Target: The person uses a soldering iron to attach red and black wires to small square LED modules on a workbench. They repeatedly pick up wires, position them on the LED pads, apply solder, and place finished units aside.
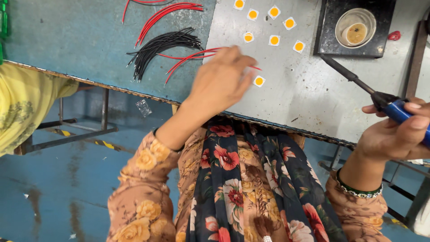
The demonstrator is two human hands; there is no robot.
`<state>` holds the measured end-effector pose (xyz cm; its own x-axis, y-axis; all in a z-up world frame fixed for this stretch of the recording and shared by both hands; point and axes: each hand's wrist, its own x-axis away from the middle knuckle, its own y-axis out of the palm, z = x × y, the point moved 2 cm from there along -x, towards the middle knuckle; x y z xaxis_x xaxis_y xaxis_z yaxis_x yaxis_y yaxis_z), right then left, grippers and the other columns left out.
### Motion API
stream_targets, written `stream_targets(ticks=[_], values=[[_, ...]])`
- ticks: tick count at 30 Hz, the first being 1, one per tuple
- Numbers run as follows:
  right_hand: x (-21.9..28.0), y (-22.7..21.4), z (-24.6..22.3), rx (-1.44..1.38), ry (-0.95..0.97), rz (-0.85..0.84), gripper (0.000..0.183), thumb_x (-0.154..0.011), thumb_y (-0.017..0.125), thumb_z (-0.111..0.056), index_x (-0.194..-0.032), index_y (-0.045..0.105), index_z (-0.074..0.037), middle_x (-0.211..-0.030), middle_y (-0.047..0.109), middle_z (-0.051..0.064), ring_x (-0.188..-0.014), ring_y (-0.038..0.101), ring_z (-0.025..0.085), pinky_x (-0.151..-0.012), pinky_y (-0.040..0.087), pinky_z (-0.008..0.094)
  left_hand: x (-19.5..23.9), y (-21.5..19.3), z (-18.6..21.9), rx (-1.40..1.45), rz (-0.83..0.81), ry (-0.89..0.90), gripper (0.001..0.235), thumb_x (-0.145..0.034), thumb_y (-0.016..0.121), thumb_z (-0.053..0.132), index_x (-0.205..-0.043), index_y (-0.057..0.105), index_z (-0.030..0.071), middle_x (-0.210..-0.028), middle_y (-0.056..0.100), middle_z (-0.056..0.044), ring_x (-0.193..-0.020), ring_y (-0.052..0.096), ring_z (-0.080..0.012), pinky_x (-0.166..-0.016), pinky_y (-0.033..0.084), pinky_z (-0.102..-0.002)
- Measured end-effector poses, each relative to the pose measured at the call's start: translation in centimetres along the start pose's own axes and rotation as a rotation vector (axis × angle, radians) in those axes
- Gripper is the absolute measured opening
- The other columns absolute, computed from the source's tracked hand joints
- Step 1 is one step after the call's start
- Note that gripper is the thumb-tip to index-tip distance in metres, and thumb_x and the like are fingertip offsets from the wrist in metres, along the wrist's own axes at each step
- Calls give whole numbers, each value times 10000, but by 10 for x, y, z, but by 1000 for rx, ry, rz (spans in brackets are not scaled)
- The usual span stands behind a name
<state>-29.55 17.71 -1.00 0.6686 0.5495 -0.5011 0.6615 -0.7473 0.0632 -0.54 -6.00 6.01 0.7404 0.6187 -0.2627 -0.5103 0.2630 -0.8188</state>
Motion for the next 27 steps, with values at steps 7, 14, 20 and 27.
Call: stream_targets(ticks=[7, 14, 20, 27], values=[[-17, 48, -15, -19, -104, -37, 365, -1122, 648, -271, -1099, 506, 65, -920, 496, 165, -565, 462, 211, -526, 551, 426, 30, -4, 19, 99, 163, -168, 135, -965, 709, 120, -1100, 710, 129, -1000, 566, -56, -969, 584, -275, -830, 503, -391], [-20, 58, -24, -59, -137, -87, 370, -1103, 643, -242, -1072, 491, 94, -900, 487, 158, -532, 444, 183, -528, 569, 445, 31, -13, 8, -108, 283, 69, 160, -958, 779, 145, -1108, 725, 131, -1005, 566, -1, -919, 551, -217, -774, 391, -391], [-22, 69, -26, -45, -168, -127, 359, -1089, 644, -234, -1020, 483, 79, -823, 488, 123, -525, 528, 196, -511, 576, 420, 41, 10, 2, -27, 212, 90, 160, -922, 781, 128, -1068, 718, 144, -985, 590, 8, -919, 569, -202, -813, 387, -380], [-28, 94, -54, 25, -172, -504, 316, -1042, 735, -239, -980, 579, 29, -767, 651, 149, -592, 617, 242, -572, 542, 315, 57, 35, 0, 64, 284, -46, 149, -939, 774, 147, -1061, 688, 141, -988, 594, 11, -924, 565, -212, -825, 387, -384]])
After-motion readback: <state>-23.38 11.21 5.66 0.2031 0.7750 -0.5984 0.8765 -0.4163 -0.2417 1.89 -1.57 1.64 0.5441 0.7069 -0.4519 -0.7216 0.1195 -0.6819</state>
